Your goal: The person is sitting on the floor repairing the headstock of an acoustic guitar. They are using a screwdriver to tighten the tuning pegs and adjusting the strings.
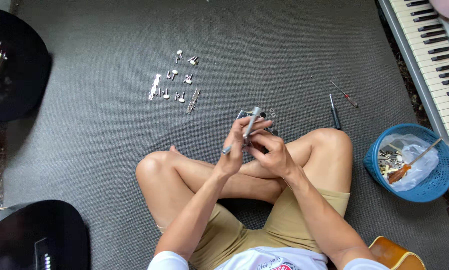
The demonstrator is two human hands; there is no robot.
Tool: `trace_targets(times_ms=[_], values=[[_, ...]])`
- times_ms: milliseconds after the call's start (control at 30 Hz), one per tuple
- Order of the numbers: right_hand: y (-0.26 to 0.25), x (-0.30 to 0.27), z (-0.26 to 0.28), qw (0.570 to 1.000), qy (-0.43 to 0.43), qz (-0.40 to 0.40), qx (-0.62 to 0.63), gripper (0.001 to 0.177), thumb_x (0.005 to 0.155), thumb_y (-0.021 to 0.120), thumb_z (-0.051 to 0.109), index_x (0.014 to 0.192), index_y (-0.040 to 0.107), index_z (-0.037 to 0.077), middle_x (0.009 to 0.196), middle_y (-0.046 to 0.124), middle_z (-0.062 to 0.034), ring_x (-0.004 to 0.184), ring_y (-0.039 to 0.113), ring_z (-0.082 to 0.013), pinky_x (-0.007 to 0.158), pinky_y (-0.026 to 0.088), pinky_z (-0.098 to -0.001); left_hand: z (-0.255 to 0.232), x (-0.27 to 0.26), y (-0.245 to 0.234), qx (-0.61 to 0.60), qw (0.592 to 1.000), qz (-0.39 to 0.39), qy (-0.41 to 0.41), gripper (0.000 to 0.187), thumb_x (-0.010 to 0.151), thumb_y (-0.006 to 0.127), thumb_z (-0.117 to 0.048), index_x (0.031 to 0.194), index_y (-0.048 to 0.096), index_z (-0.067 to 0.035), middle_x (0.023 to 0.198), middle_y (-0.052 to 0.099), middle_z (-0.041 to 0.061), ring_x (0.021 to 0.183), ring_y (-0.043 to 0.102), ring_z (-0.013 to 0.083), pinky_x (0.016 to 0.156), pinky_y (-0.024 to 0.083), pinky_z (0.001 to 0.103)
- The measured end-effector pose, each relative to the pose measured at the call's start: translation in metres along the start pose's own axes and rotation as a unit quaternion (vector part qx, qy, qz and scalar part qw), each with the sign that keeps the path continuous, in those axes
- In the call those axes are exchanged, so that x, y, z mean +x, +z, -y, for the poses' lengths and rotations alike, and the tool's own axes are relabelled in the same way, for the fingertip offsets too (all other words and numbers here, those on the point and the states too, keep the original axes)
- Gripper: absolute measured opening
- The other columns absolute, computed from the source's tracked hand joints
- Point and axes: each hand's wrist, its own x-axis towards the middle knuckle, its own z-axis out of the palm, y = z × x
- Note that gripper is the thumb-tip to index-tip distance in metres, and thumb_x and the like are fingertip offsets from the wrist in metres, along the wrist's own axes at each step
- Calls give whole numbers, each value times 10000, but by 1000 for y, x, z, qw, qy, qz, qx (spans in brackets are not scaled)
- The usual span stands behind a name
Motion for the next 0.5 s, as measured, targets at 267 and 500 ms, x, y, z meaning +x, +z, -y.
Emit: trace_targets(times_ms=[267, 500], values=[[-34, 20, 6, 999, 28, -9, -20, 49, 938, 740, 108, 902, 758, 82, 852, 764, -93, 804, 718, -296, 786, 548, -410, 5, 2, -35, 106, 992, 46, 51, 651, 870, 807, -142, 1460, 541, -77, 1385, 651, 144, 1245, 625, 334, 1023, 502, 504], [-53, 13, 18, 993, 50, -12, -107, 121, 1007, 645, 59, 1054, 754, 40, 860, 740, -130, 838, 733, -343, 791, 566, -416, 61, -22, -70, 144, 982, -121, -32, 380, 970, 632, -47, 1349, 623, -64, 1138, 733, 136, 1033, 714, 321, 869, 593, 451]])
